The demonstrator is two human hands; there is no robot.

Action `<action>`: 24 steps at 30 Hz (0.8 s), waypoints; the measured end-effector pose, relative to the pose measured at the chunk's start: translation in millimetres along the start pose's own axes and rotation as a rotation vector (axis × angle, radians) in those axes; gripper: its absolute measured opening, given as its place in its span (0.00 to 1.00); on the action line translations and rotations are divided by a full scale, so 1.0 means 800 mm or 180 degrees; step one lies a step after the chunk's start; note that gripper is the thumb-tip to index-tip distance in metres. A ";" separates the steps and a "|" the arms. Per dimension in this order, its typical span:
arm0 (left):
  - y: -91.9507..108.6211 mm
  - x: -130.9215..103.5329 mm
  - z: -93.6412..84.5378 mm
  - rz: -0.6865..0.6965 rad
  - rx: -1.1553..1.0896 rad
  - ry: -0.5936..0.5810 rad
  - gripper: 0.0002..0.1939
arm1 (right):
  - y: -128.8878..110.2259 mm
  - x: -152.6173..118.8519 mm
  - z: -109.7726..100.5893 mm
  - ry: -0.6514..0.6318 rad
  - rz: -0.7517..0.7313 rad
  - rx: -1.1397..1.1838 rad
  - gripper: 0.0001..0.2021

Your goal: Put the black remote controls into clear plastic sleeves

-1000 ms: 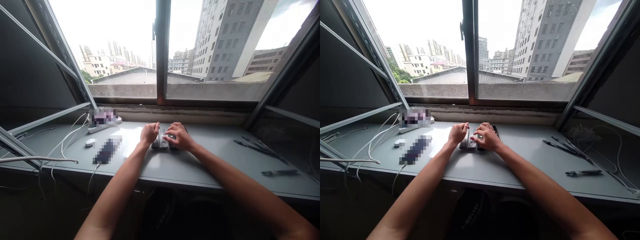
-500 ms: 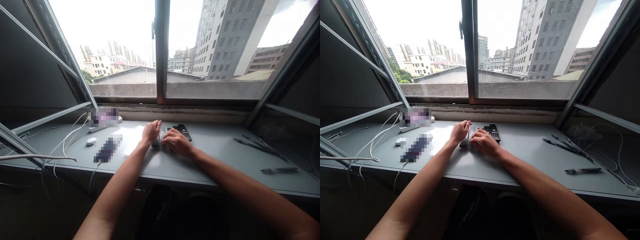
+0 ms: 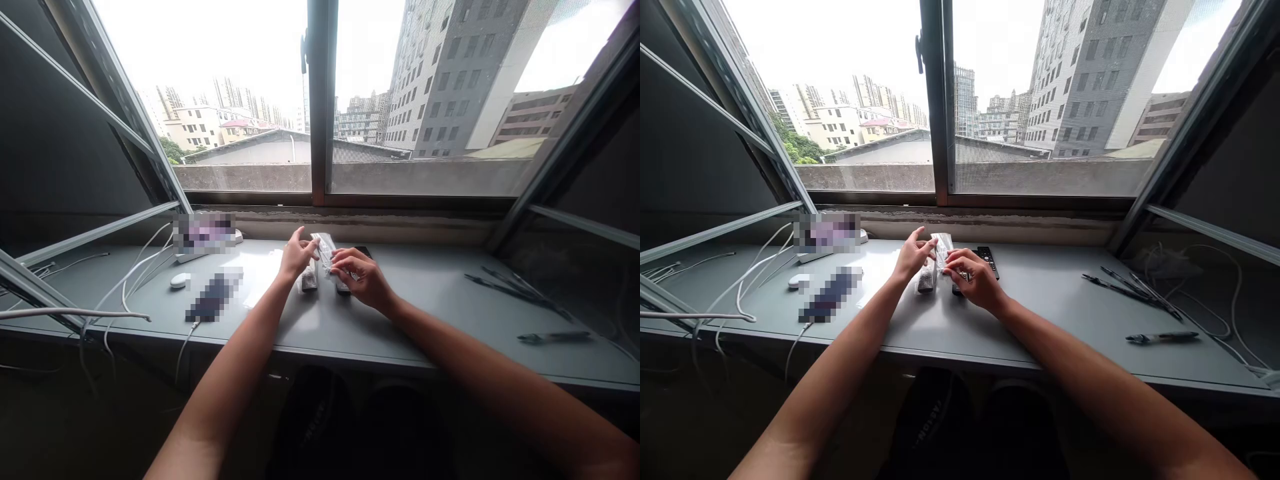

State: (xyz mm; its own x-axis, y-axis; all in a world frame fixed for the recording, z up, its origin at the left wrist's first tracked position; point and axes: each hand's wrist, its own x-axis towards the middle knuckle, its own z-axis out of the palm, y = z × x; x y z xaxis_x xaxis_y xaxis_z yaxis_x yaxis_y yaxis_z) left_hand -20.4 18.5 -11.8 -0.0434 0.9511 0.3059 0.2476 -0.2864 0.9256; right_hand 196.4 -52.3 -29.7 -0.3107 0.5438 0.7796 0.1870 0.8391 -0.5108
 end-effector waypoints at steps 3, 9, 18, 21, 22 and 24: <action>0.003 0.006 -0.002 -0.0412 -0.0987 -0.0009 0.41 | -0.003 0.001 0.004 -0.0011 0.0119 0.0102 0.02; 0.010 0.002 -0.004 -0.0323 -0.1746 -0.0470 0.22 | -0.010 0.005 0.011 0.0454 0.1767 0.1787 0.35; 0.009 -0.009 0.006 -0.0483 -0.1464 -0.1198 0.25 | -0.028 0.007 0.008 -0.0486 0.3248 0.3044 0.19; 0.011 -0.009 0.007 -0.0609 -0.1346 -0.1181 0.28 | -0.029 0.006 0.007 -0.0566 0.3159 0.3095 0.18; 0.010 -0.009 0.007 -0.0641 -0.1293 -0.1110 0.30 | -0.029 0.006 0.007 -0.0602 0.3137 0.3072 0.17; 0.007 -0.006 0.007 -0.0663 -0.1185 -0.0908 0.31 | -0.028 0.005 0.006 -0.0688 0.3127 0.3013 0.17</action>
State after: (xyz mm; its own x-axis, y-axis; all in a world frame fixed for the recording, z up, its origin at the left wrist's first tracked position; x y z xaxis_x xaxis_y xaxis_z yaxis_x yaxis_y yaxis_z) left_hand -13.8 13.4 -9.3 0.2236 0.9713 0.0814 -0.1019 -0.0598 0.9930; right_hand 186.2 -69.2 -17.0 -0.5744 0.8158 -0.0674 -0.2599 -0.2599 -0.9300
